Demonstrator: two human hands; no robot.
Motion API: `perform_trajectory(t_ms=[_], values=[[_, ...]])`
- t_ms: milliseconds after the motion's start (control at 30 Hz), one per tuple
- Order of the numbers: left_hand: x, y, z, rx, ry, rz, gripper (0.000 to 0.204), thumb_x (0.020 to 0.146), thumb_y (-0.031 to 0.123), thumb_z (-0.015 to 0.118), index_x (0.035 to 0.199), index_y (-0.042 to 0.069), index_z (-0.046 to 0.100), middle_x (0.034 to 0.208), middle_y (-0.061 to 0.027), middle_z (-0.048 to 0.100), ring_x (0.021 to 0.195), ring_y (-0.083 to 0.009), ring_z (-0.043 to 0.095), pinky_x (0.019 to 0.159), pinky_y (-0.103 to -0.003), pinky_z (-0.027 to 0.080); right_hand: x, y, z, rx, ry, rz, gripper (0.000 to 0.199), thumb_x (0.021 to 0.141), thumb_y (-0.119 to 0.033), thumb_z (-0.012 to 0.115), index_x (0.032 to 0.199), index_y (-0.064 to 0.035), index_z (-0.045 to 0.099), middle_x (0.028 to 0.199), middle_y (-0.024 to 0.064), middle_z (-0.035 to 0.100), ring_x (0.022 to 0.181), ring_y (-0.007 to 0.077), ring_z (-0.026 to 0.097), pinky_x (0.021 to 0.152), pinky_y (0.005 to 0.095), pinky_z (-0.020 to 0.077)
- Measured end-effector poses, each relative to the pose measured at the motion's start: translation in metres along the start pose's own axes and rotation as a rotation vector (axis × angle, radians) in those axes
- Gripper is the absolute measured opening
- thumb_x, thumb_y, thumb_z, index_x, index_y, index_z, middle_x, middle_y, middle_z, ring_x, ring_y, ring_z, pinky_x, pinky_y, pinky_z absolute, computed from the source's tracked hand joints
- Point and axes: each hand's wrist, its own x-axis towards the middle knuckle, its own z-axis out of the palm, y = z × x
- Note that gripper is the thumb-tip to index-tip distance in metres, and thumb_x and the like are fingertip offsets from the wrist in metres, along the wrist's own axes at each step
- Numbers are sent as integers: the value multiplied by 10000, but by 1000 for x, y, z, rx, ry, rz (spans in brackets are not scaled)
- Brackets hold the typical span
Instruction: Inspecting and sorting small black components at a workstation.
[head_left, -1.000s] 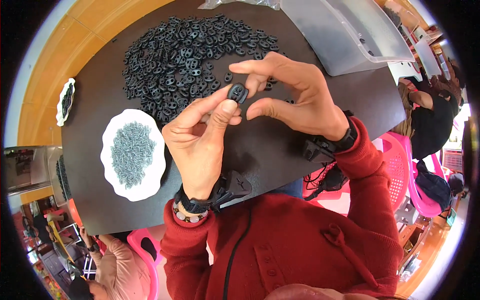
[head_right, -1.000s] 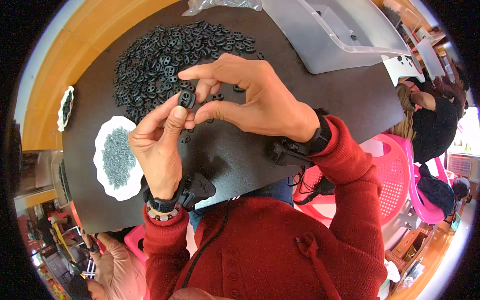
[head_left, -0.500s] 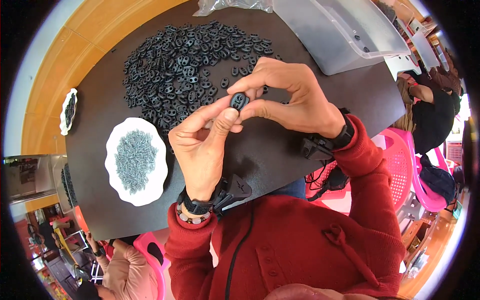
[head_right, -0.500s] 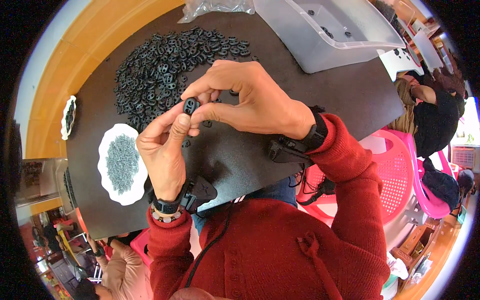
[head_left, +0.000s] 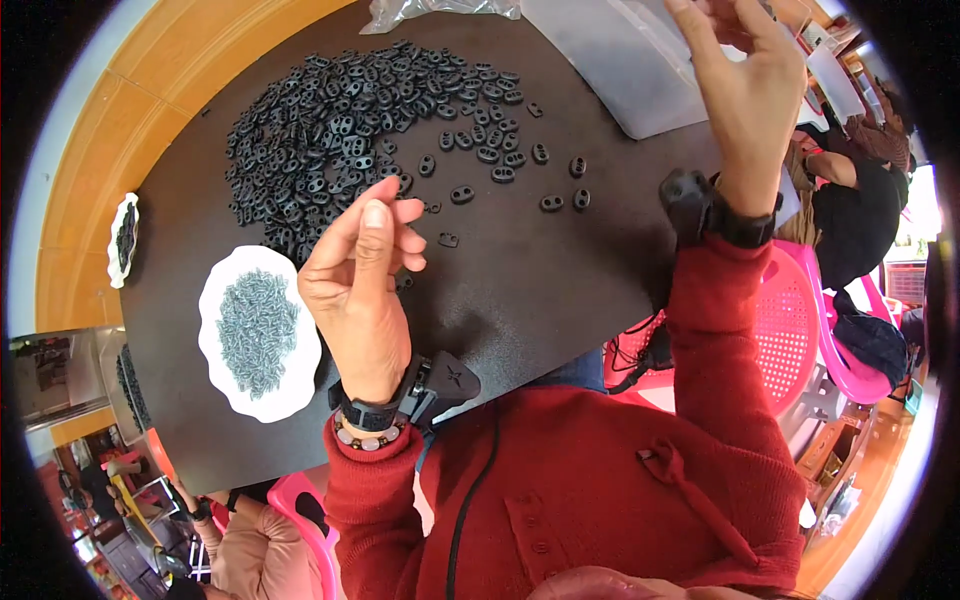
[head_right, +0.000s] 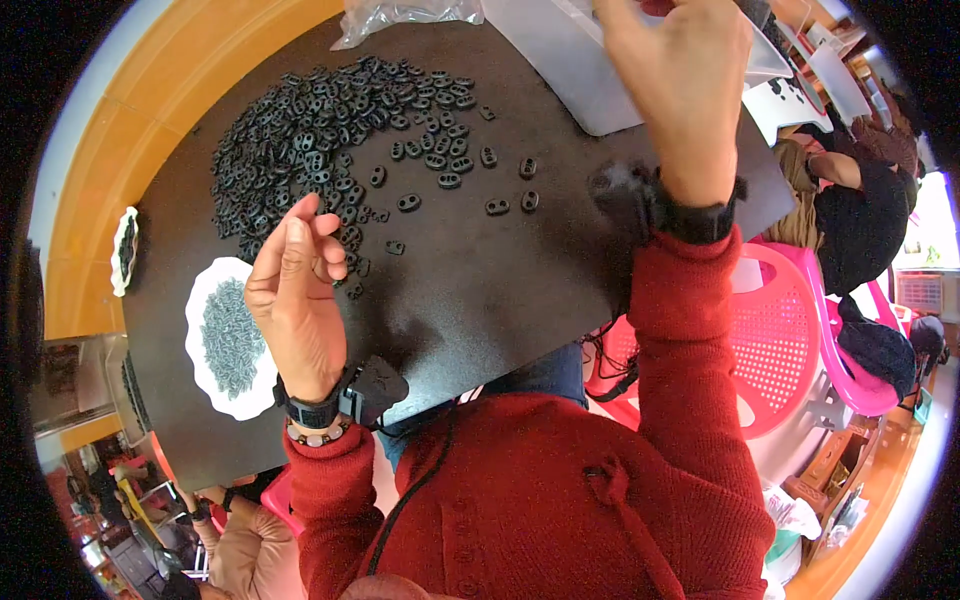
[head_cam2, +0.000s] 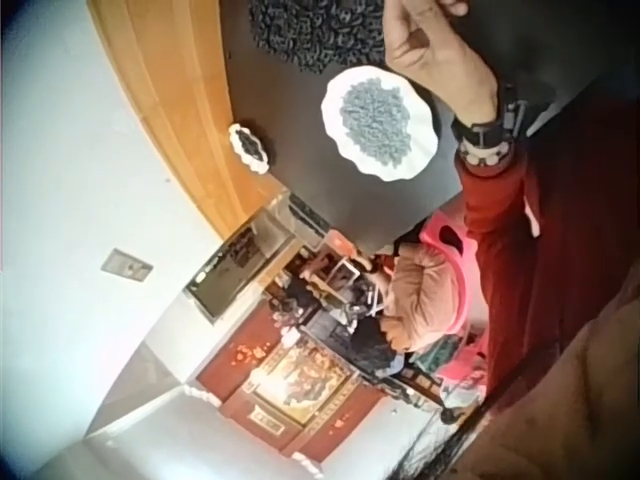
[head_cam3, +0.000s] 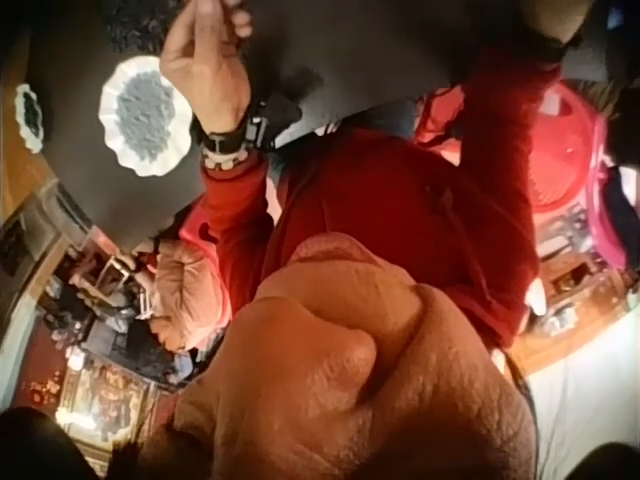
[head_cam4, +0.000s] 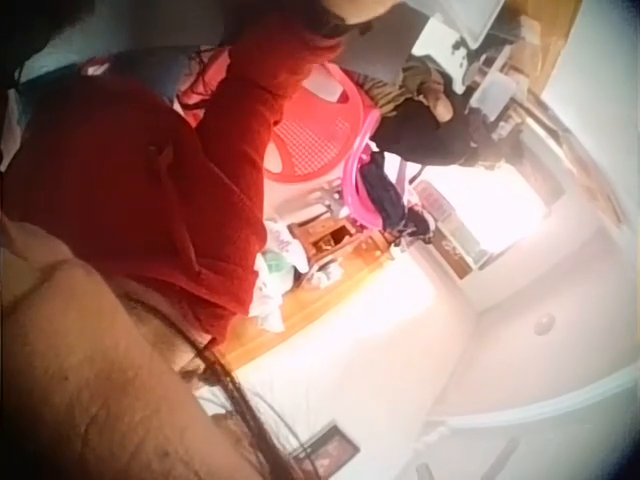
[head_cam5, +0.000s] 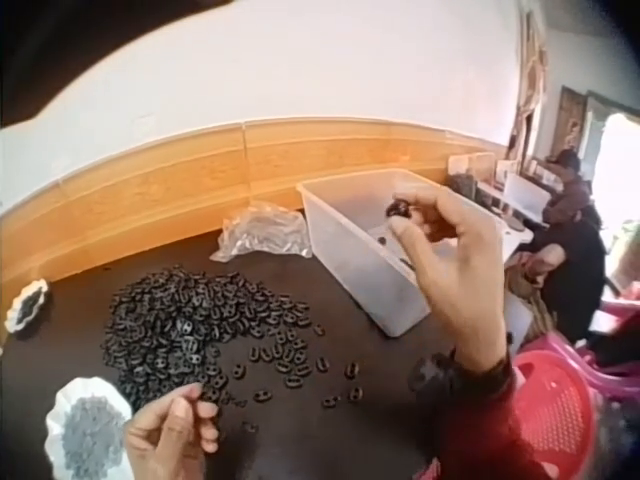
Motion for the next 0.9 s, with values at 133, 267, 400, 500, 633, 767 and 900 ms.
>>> perform_trajectory(t_ms=[133, 267, 400, 500, 633, 767, 900], values=[[1, -6, -1, -17, 10, -14, 306, 1111, 193, 707, 1309, -32, 767, 1061, -116, 821, 779, -90, 666, 686, -252, 529, 7, 61, -11, -303, -14, -20, 220, 948, -75, 781, 1142, 26, 804, 949, 115, 812, 821, 148, 738, 763, 287, 562], [2, -6, 4, -10, 23, -28, 308, 1104, 206, 721, 1297, -28, 772, 1057, -109, 822, 777, -88, 667, 685, -248, 523, 10, 44, -14, -263, -36, 77, 191, 961, -112, 779, 1090, 23, 817, 956, 150, 814, 823, 189, 755, 778, 305, 575], [3, -11, 2, -5, 35, -32, 311, 1098, 214, 730, 1297, -21, 775, 1053, -102, 821, 774, -85, 669, 680, -242, 520, -5, 11, 8, 102, -116, -20, 211, 974, -172, 786, 1077, 6, 830, 973, 159, 827, 830, 217, 768, 789, 331, 586], [3, -11, 1, -25, 47, -43, 312, 1094, 218, 736, 1295, -17, 777, 1045, -98, 820, 770, -82, 670, 676, -238, 519, -33, 6, -15, 12, -427, -95, 229, 958, -116, 844, 1167, -23, 824, 958, 43, 815, 801, 121, 669, 769, 269, 539], [3, -11, 3, -33, 43, -49, 310, 1093, 220, 738, 1295, -13, 778, 1041, -94, 819, 766, -79, 670, 672, -235, 517, -54, 34, 5, -99, -578, -187, 195, 988, -128, 759, 1137, -9, 802, 959, 164, 799, 837, 341, 753, 770, 422, 584], [2, -10, 1, -13, 30, -43, 309, 1094, 216, 738, 1295, -16, 777, 1035, -92, 820, 761, -77, 664, 670, -234, 512, -66, 70, 18, -170, -625, -184, 189, 986, -72, 685, 1125, -9, 797, 966, 201, 784, 916, 426, 742, 798, 506, 577], [-1, -7, -2, -13, 24, -47, 305, 1093, 209, 739, 1289, -21, 778, 1030, -98, 821, 755, -73, 657, 666, -235, 506, -75, 78, 26, -423, -725, -203, 238, 967, -33, 637, 1136, -25, 805, 952, 235, 776, 909, 452, 742, 808, 529, 584]])
